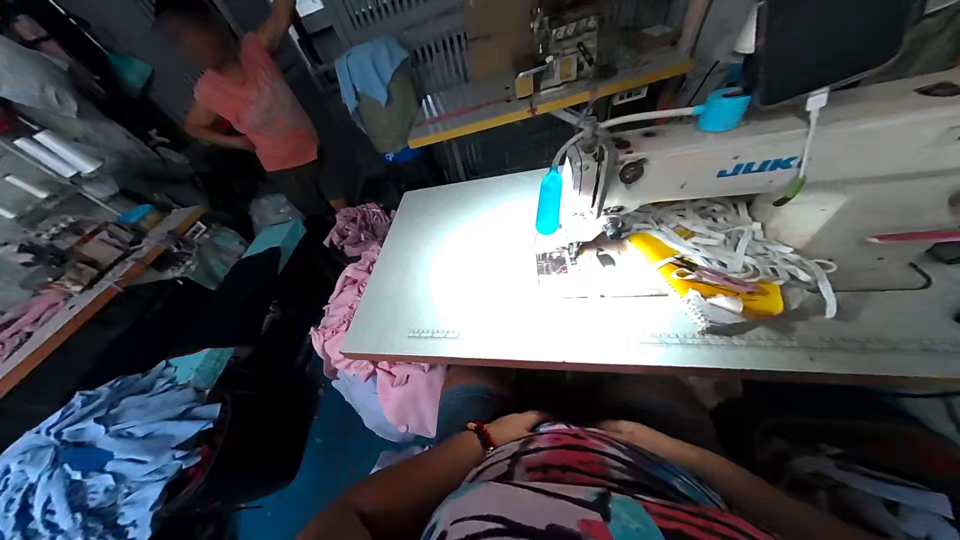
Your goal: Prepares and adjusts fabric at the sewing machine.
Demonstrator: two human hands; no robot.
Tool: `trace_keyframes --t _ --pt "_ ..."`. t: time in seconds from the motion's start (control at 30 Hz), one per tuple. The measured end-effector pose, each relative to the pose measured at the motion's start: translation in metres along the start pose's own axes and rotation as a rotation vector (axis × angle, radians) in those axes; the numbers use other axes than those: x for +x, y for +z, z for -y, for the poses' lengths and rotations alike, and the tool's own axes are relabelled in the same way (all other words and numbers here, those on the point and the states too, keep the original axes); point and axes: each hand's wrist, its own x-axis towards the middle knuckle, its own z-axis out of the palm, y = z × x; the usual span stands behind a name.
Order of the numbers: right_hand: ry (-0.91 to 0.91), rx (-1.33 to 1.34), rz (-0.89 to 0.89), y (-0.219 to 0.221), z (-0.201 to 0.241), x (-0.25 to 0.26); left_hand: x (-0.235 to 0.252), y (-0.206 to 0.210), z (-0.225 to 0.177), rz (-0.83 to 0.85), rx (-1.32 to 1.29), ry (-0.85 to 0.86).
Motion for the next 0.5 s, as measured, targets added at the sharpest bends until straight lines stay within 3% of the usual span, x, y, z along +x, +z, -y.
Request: trace_keyframes --t 0.13,0.27,0.4,0.5 --pt "-0.100 0.040 -0.065 -0.022 -0.027 -0.036 -0.041 -0.006 0.020 -0.112 -0.015 -0.067" --pt "-0.096 0.169 -0.050 -0.026 -0.020 -0.068 -0.067 -0.015 0.018 -0.091 -0.091 -0.105" --pt "-0.254 0.115 -0.137 -0.012 -0.019 -0.040 -0.044 -0.008 0.008 -0.156 -0.087 0.065" --pt "-0.202 0.070 -0.145 -0.012 -0.020 -0.030 -0.045 -0.013 0.005 -0.085 0.035 -0.091"
